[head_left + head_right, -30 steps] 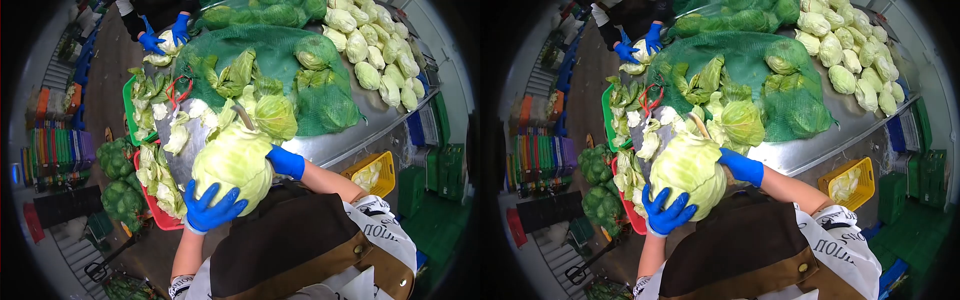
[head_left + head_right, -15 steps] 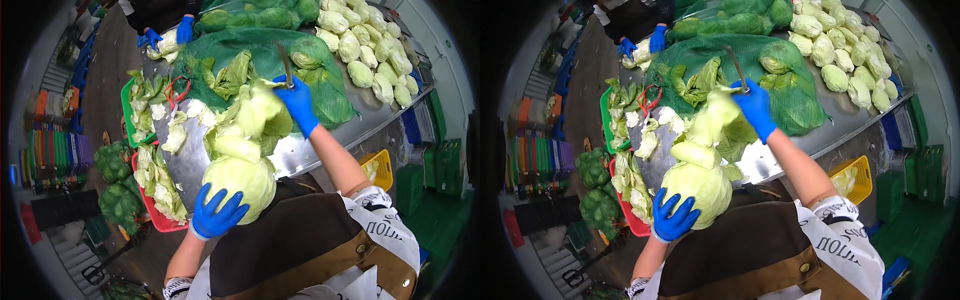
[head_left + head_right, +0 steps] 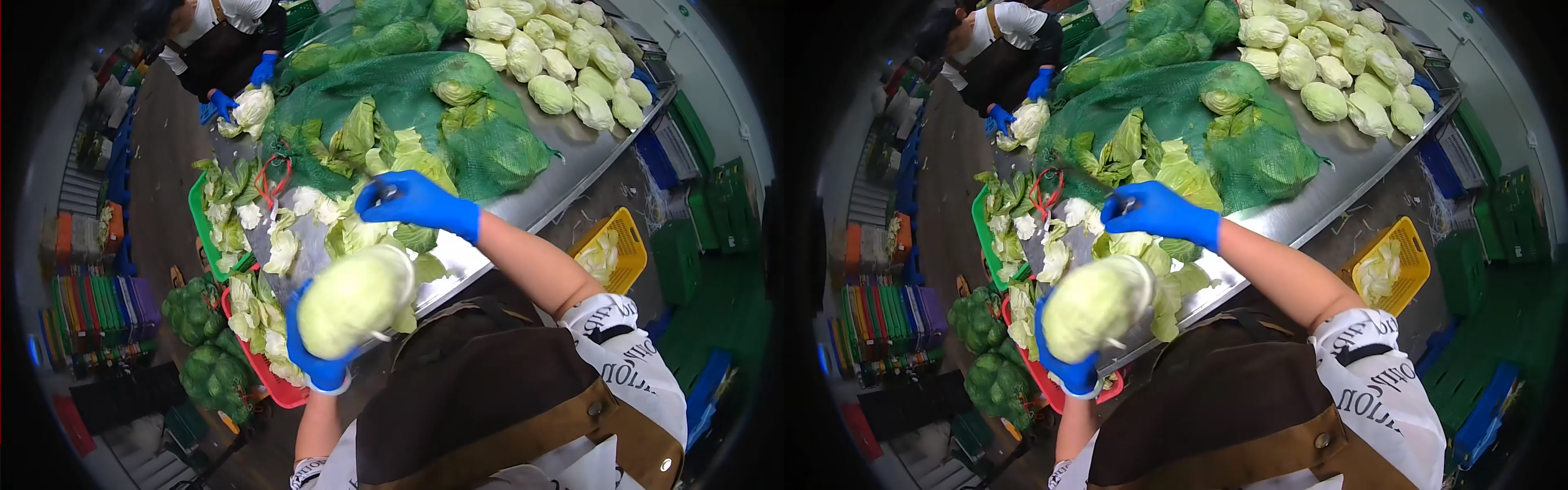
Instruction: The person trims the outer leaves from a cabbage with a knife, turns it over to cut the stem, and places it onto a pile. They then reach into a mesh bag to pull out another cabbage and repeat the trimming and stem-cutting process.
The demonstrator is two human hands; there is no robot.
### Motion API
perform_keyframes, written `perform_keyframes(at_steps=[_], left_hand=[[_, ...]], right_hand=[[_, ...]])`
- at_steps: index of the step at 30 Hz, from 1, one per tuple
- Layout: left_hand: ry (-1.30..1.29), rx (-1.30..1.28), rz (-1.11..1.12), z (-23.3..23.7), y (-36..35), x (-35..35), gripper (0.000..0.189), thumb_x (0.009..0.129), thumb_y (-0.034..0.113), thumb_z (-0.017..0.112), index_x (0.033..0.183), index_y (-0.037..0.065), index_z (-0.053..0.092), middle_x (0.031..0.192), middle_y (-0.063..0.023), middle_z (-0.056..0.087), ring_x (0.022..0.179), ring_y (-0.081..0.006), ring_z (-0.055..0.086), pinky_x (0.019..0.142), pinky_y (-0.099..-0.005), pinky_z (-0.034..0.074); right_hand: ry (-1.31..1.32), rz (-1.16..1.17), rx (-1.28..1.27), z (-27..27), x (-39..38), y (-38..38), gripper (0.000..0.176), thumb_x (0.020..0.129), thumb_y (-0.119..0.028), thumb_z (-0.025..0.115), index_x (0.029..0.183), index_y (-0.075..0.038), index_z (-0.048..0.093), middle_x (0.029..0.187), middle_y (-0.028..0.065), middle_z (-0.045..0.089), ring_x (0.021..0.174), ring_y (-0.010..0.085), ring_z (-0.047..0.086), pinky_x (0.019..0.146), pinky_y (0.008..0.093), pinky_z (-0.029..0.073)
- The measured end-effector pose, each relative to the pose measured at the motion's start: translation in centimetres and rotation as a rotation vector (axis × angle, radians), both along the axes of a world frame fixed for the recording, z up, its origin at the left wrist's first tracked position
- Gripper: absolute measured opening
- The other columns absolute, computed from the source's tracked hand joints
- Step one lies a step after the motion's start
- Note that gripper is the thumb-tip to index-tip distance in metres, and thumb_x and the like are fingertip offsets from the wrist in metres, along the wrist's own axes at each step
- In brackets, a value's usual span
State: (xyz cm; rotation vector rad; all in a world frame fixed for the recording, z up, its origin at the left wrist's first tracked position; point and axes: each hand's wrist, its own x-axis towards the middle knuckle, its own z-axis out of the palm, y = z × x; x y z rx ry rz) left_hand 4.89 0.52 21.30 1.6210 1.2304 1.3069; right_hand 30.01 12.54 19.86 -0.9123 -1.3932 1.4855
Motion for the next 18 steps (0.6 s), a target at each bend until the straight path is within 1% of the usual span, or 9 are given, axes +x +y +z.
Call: perform_keyframes(at_steps=[1,4,5,6,8,9,12,15,18], left_hand=[[-0.316,-0.073,0.074,-0.6,0.2,0.4,0.083,0.072,0.043,0.076,0.132,-0.004,0.043,0.129,-0.0159,0.052,0.117,-0.0285,0.053,0.102,-0.0428,0.041],[-0.928,-0.434,0.259,-5.0,-0.2,-0.5,0.069,0.089,0.047,0.058,0.135,-0.001,0.040,0.130,-0.0140,0.052,0.117,-0.0294,0.053,0.101,-0.0444,0.042],[-1.104,-0.522,0.150,-4.6,0.0,0.2,0.064,0.093,0.048,0.051,0.137,0.002,0.039,0.132,-0.0127,0.051,0.119,-0.0301,0.051,0.102,-0.0475,0.041],[-1.296,-0.650,-0.019,-5.3,0.2,0.2,0.063,0.092,0.039,0.054,0.141,0.006,0.035,0.139,-0.0131,0.045,0.127,-0.0294,0.044,0.105,-0.0459,0.036],[-1.273,-0.635,-0.094,-5.2,-0.5,2.4,0.063,0.093,0.044,0.052,0.142,0.008,0.035,0.142,-0.0120,0.042,0.129,-0.0309,0.043,0.106,-0.0491,0.036],[-1.291,-0.656,-0.106,-5.6,-0.4,3.0,0.063,0.093,0.043,0.052,0.142,0.008,0.034,0.143,-0.0119,0.041,0.130,-0.0308,0.042,0.107,-0.0490,0.035],[-1.266,-0.720,-0.056,-7.5,-0.2,5.3,0.063,0.093,0.041,0.052,0.144,0.009,0.033,0.145,-0.0117,0.039,0.132,-0.0304,0.040,0.108,-0.0486,0.033],[-1.194,-0.762,0.087,-8.8,0.9,10.1,0.060,0.092,0.032,0.054,0.144,0.009,0.032,0.143,-0.0123,0.041,0.131,-0.0297,0.041,0.108,-0.0470,0.034],[-1.028,-0.654,0.233,-9.0,1.9,13.0,0.059,0.086,0.010,0.060,0.139,0.003,0.035,0.136,-0.0129,0.045,0.125,-0.0284,0.045,0.104,-0.0420,0.040]], right_hand=[[0.022,0.016,-0.082,0.4,0.8,-1.1,0.038,0.080,-0.016,0.071,0.116,-0.006,0.064,0.095,0.0037,0.067,0.077,0.0095,0.054,0.074,0.0256,0.046],[0.122,0.111,-0.181,-1.1,1.5,-4.6,0.057,0.079,-0.012,0.072,0.132,-0.005,0.051,0.108,0.0028,0.066,0.087,0.0064,0.057,0.085,0.0238,0.046],[0.050,0.098,-0.178,-2.7,0.8,-5.8,0.058,0.078,-0.013,0.074,0.132,-0.006,0.052,0.104,0.0011,0.065,0.084,0.0052,0.054,0.081,0.0230,0.046],[-0.025,0.084,-0.167,-2.4,0.3,-6.5,0.060,0.078,-0.014,0.076,0.132,-0.007,0.052,0.100,-0.0005,0.065,0.080,0.0041,0.052,0.078,0.0222,0.045],[0.064,0.053,-0.440,0.3,0.9,-6.9,0.065,0.073,-0.018,0.081,0.131,-0.008,0.053,0.086,-0.0039,0.061,0.073,0.0027,0.048,0.071,0.0215,0.044],[0.044,0.104,-0.464,-1.2,1.7,-6.2,0.065,0.072,-0.023,0.082,0.129,-0.008,0.054,0.080,-0.0038,0.058,0.073,0.0043,0.051,0.067,0.0241,0.045],[-0.204,0.182,-0.611,-1.4,3.9,-4.5,0.066,0.070,-0.029,0.083,0.125,-0.006,0.056,0.088,0.0006,0.062,0.076,0.0081,0.056,0.065,0.0268,0.047],[-0.320,-0.160,-0.082,-4.6,6.6,-4.4,0.054,0.077,-0.025,0.077,0.123,-0.007,0.056,0.093,0.0056,0.063,0.076,0.0160,0.061,0.064,0.0308,0.050],[-0.502,-0.174,0.376,-4.7,9.7,-4.8,0.039,0.083,-0.017,0.069,0.118,-0.006,0.058,0.096,0.0097,0.062,0.075,0.0237,0.062,0.067,0.0331,0.050]])
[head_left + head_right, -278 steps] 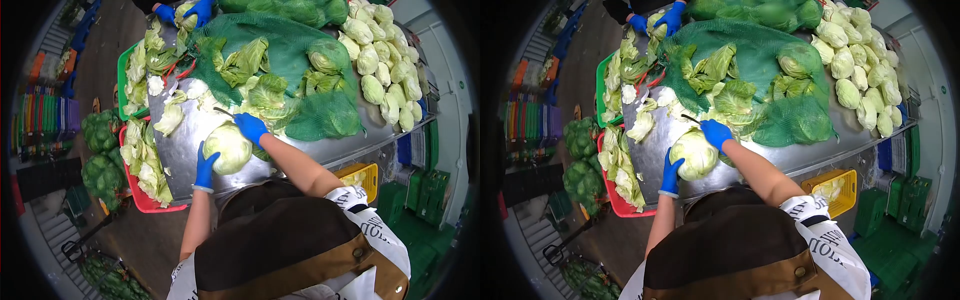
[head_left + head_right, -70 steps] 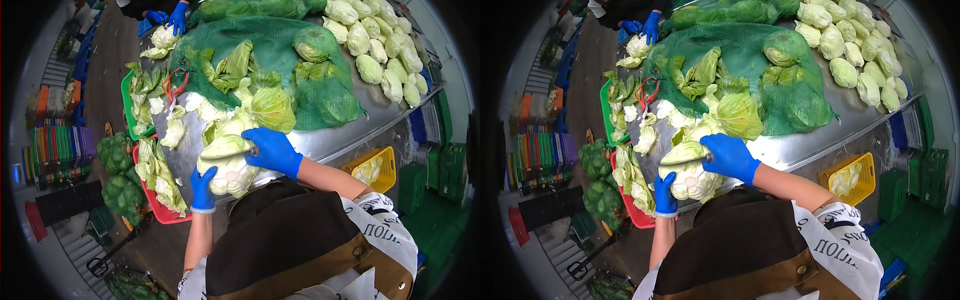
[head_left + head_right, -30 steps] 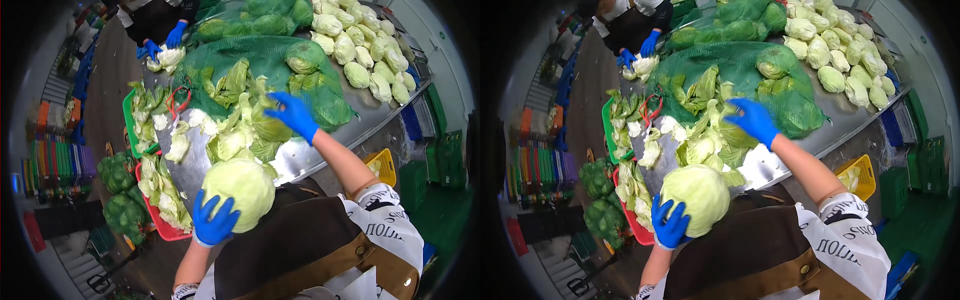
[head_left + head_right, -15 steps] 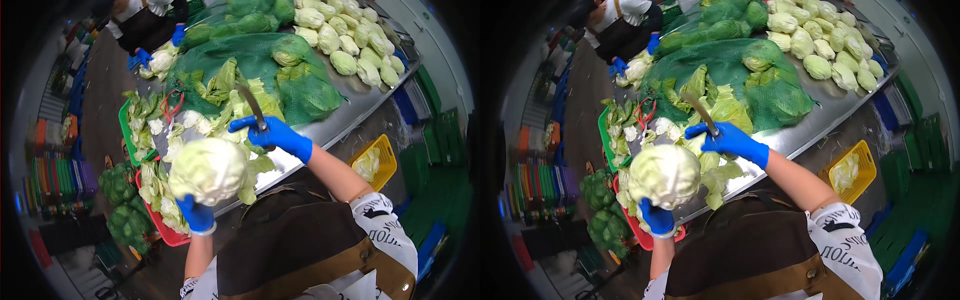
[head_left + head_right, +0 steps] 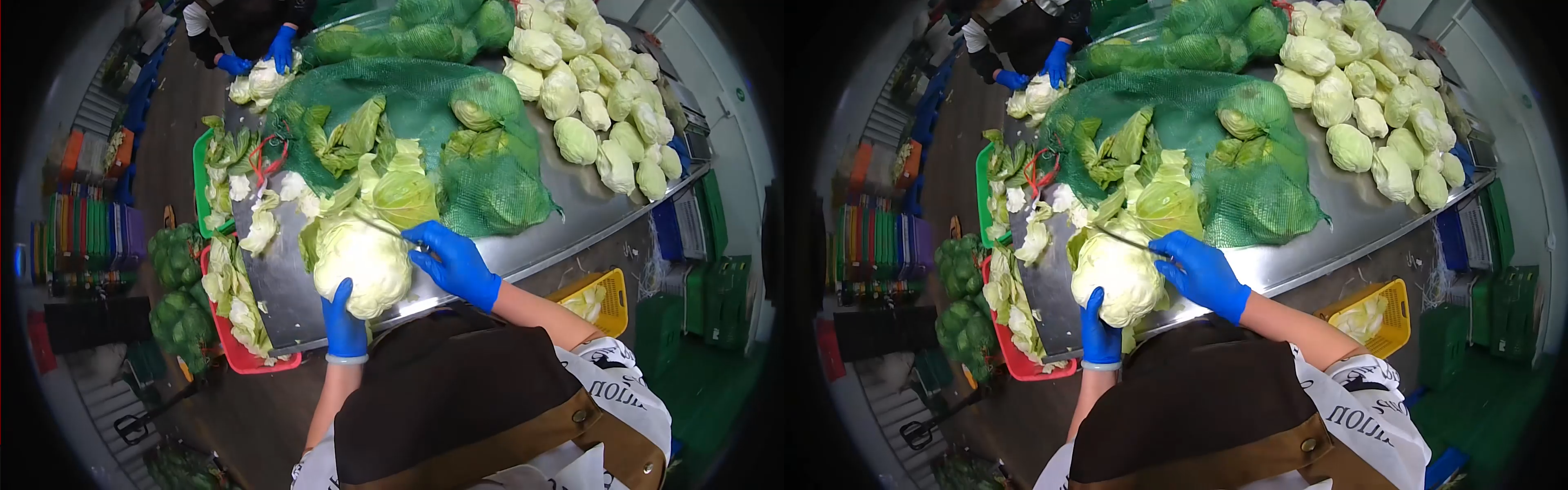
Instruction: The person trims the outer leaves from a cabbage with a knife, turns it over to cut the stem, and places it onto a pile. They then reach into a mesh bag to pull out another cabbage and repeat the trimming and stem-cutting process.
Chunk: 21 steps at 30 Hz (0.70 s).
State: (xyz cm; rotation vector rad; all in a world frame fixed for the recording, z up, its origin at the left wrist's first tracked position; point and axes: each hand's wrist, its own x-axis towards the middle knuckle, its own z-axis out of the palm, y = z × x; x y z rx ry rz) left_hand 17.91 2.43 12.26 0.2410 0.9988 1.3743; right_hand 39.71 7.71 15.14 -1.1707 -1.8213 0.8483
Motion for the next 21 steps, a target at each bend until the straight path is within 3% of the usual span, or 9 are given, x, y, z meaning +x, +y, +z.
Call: perform_keyframes(at_steps=[1,4,9,13,18,21], left_hand=[[0.084,-0.011,0.033,0.3,0.2,0.9,0.060,0.083,0.003,0.062,0.137,0.001,0.037,0.132,-0.0120,0.048,0.121,-0.0257,0.048,0.101,-0.0390,0.043],[0.211,-0.056,-0.014,0.4,0.3,2.4,0.058,0.083,0.004,0.063,0.136,0.001,0.038,0.130,-0.0125,0.050,0.119,-0.0246,0.050,0.099,-0.0376,0.043],[0.404,-0.088,-0.026,-0.1,0.3,4.5,0.060,0.079,0.000,0.069,0.133,0.000,0.042,0.125,-0.0116,0.054,0.110,-0.0223,0.055,0.093,-0.0339,0.046],[0.339,-0.129,-0.091,0.9,1.1,5.6,0.057,0.080,0.001,0.068,0.131,0.000,0.044,0.124,-0.0120,0.054,0.110,-0.0225,0.056,0.092,-0.0348,0.047],[0.120,-0.177,-0.099,-1.6,0.3,5.7,0.054,0.080,0.002,0.067,0.130,0.002,0.046,0.123,-0.0129,0.056,0.111,-0.0249,0.057,0.092,-0.0389,0.050],[-0.017,-0.316,-0.080,-3.5,0.6,4.7,0.053,0.084,0.011,0.065,0.132,0.003,0.046,0.125,-0.0130,0.056,0.113,-0.0274,0.057,0.094,-0.0407,0.049]], right_hand=[[-0.106,0.069,0.103,0.0,0.7,-0.4,0.037,0.086,-0.014,0.063,0.122,-0.012,0.058,0.094,0.0116,0.062,0.076,0.0292,0.062,0.065,0.0344,0.050],[-0.267,0.183,-0.013,-0.5,2.6,-1.6,0.038,0.086,-0.016,0.063,0.124,-0.015,0.058,0.090,0.0101,0.062,0.075,0.0293,0.062,0.065,0.0357,0.050],[-0.197,0.137,-0.084,-2.7,4.4,-2.7,0.043,0.088,-0.014,0.056,0.131,-0.018,0.054,0.083,0.0099,0.060,0.071,0.0279,0.061,0.061,0.0370,0.050],[-0.298,0.128,-0.059,-3.1,4.5,-2.6,0.052,0.084,-0.008,0.054,0.135,-0.018,0.049,0.082,0.0100,0.060,0.071,0.0276,0.062,0.060,0.0375,0.050],[-0.339,0.135,-0.075,-4.2,4.8,-3.4,0.055,0.082,-0.007,0.052,0.136,-0.018,0.048,0.081,0.0105,0.060,0.065,0.0281,0.062,0.054,0.0406,0.049],[-0.420,0.178,-0.144,-5.1,4.7,-3.2,0.056,0.082,-0.007,0.052,0.136,-0.019,0.047,0.081,0.0110,0.060,0.066,0.0287,0.062,0.055,0.0405,0.049]])
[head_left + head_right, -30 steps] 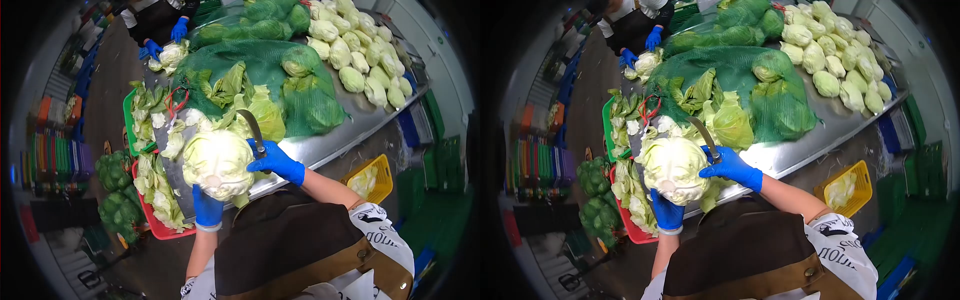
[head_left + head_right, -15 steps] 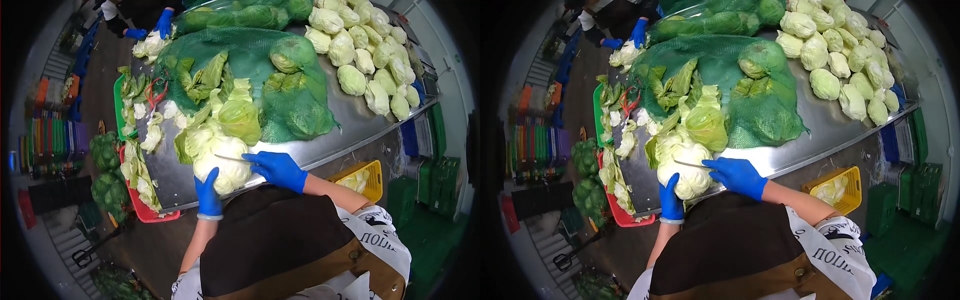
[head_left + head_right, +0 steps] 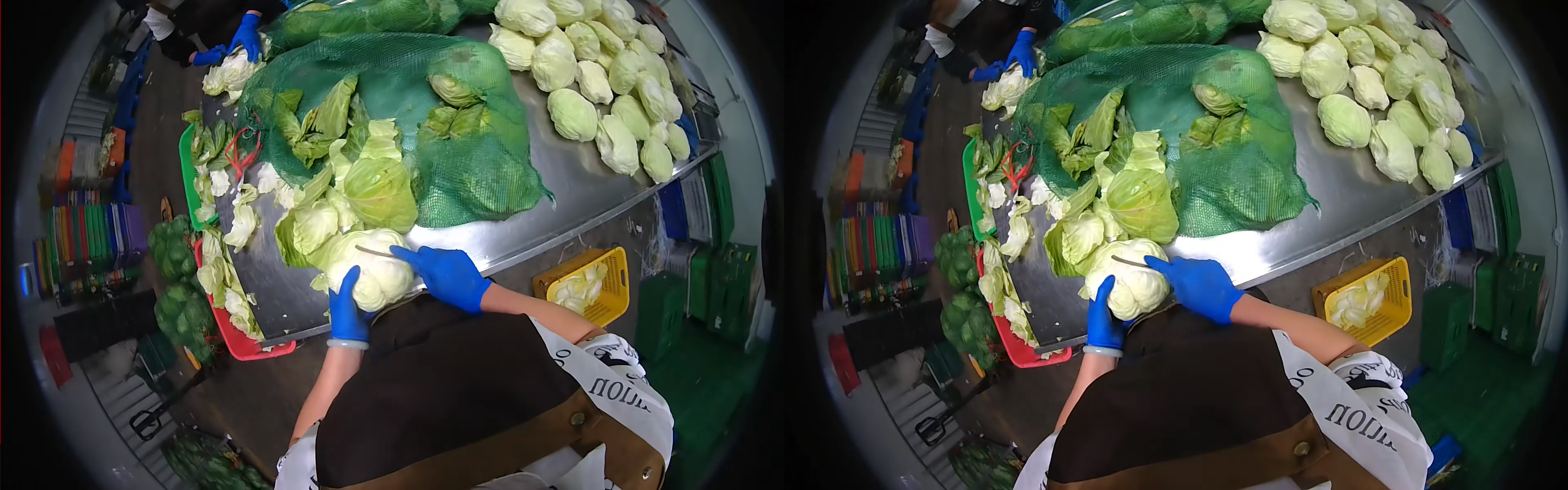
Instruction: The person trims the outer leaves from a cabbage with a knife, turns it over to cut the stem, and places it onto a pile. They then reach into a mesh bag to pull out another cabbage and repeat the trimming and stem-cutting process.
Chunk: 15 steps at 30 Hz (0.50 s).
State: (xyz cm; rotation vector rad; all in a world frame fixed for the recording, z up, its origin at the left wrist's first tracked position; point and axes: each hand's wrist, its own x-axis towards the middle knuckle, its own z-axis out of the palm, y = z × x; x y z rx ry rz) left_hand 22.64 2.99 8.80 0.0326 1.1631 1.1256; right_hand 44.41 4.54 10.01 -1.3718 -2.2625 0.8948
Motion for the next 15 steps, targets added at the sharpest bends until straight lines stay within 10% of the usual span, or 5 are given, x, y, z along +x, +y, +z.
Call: perform_keyframes(at_steps=[15], left_hand=[[0.427,-0.055,0.089,-9.3,0.0,-3.1,0.047,0.081,0.008,0.069,0.124,0.001,0.052,0.115,-0.0112,0.061,0.102,-0.0243,0.062,0.085,-0.0368,0.053]], right_hand=[[-0.151,0.075,-0.098,-6.4,-3.2,0.5,0.060,0.083,-0.004,0.047,0.140,-0.021,0.041,0.084,0.0134,0.060,0.067,0.0295,0.063,0.057,0.0442,0.049]])
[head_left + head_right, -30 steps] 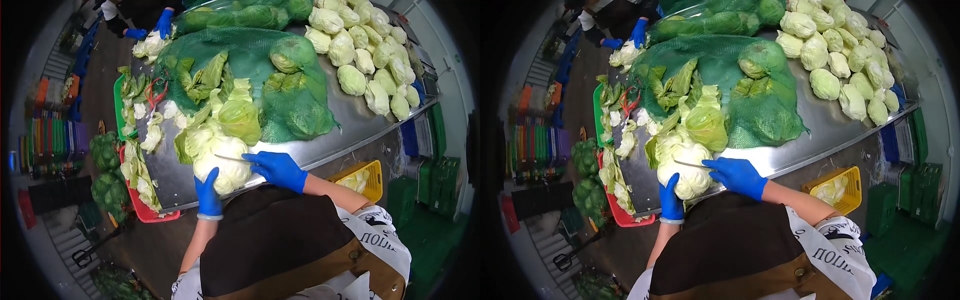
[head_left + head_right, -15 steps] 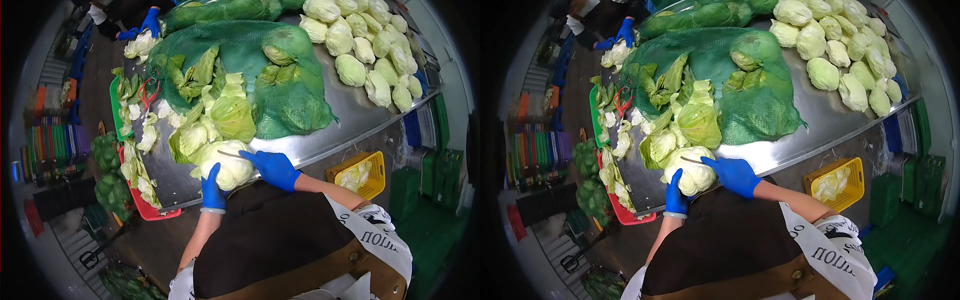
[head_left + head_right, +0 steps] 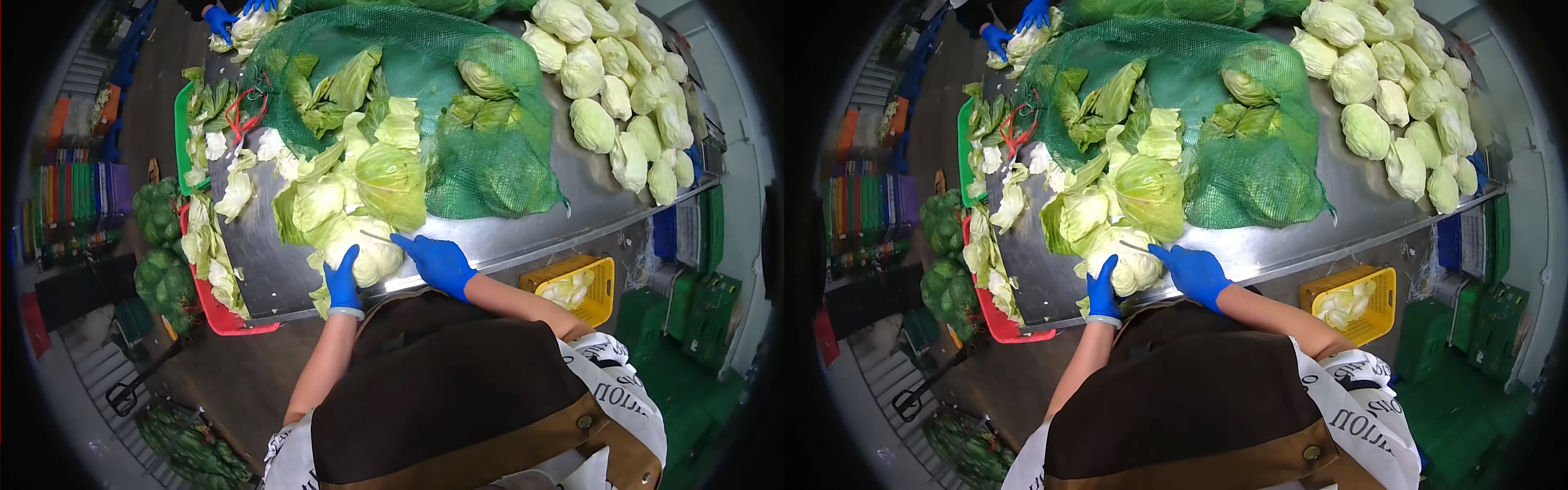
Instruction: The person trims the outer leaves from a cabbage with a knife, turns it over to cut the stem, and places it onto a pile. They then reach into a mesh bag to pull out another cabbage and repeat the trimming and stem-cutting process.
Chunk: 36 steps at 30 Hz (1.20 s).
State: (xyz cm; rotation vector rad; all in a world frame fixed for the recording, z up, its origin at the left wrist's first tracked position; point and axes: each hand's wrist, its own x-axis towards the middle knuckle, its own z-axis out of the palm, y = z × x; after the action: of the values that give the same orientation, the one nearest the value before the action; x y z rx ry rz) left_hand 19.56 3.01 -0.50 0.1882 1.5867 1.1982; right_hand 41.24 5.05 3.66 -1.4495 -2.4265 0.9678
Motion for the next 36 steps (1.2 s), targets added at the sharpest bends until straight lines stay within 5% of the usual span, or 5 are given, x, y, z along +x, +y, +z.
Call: perform_keyframes(at_steps=[4,7,26,29,36], left_hand=[[-0.036,0.016,0.025,-1.5,-0.1,-0.8,0.061,0.074,0.009,0.077,0.125,-0.002,0.046,0.114,-0.0124,0.059,0.101,-0.0229,0.059,0.084,-0.0341,0.051],[-0.023,-0.021,0.035,0.2,0.3,-0.1,0.047,0.080,0.011,0.071,0.122,0.001,0.054,0.113,-0.0098,0.062,0.099,-0.0226,0.062,0.085,-0.0343,0.051],[-0.033,0.041,0.010,0.0,0.7,-0.4,0.058,0.075,0.009,0.076,0.124,-0.003,0.047,0.112,-0.0130,0.059,0.098,-0.0228,0.060,0.083,-0.0334,0.052],[-0.064,-0.027,0.038,0.4,0.8,0.0,0.058,0.075,0.010,0.076,0.124,-0.002,0.048,0.113,-0.0134,0.059,0.098,-0.0234,0.061,0.082,-0.0343,0.053],[-0.105,-0.124,0.083,2.0,1.2,0.4,0.060,0.074,0.010,0.077,0.125,-0.002,0.047,0.114,-0.0144,0.059,0.098,-0.0255,0.062,0.081,-0.0366,0.054]], right_hand=[[-0.022,-0.008,-0.043,0.1,-1.0,0.7,0.055,0.084,-0.005,0.047,0.137,-0.021,0.046,0.087,0.0144,0.061,0.071,0.0311,0.063,0.059,0.0443,0.050],[-0.025,-0.023,-0.074,0.4,-1.3,0.7,0.054,0.084,-0.005,0.047,0.136,-0.021,0.047,0.088,0.0149,0.062,0.072,0.0319,0.063,0.059,0.0442,0.050],[-0.148,-0.037,0.049,0.6,0.8,-0.5,0.065,0.078,-0.003,0.050,0.140,-0.022,0.043,0.085,0.0112,0.059,0.072,0.0268,0.062,0.058,0.0414,0.051],[-0.137,-0.087,0.131,-0.7,0.5,-0.6,0.063,0.079,-0.006,0.052,0.139,-0.019,0.042,0.078,0.0089,0.055,0.062,0.0244,0.059,0.055,0.0386,0.050],[0.109,-0.310,0.035,-3.0,-0.4,0.2,0.044,0.090,-0.010,0.045,0.133,-0.018,0.050,0.082,0.0144,0.062,0.070,0.0316,0.062,0.062,0.0440,0.050]])
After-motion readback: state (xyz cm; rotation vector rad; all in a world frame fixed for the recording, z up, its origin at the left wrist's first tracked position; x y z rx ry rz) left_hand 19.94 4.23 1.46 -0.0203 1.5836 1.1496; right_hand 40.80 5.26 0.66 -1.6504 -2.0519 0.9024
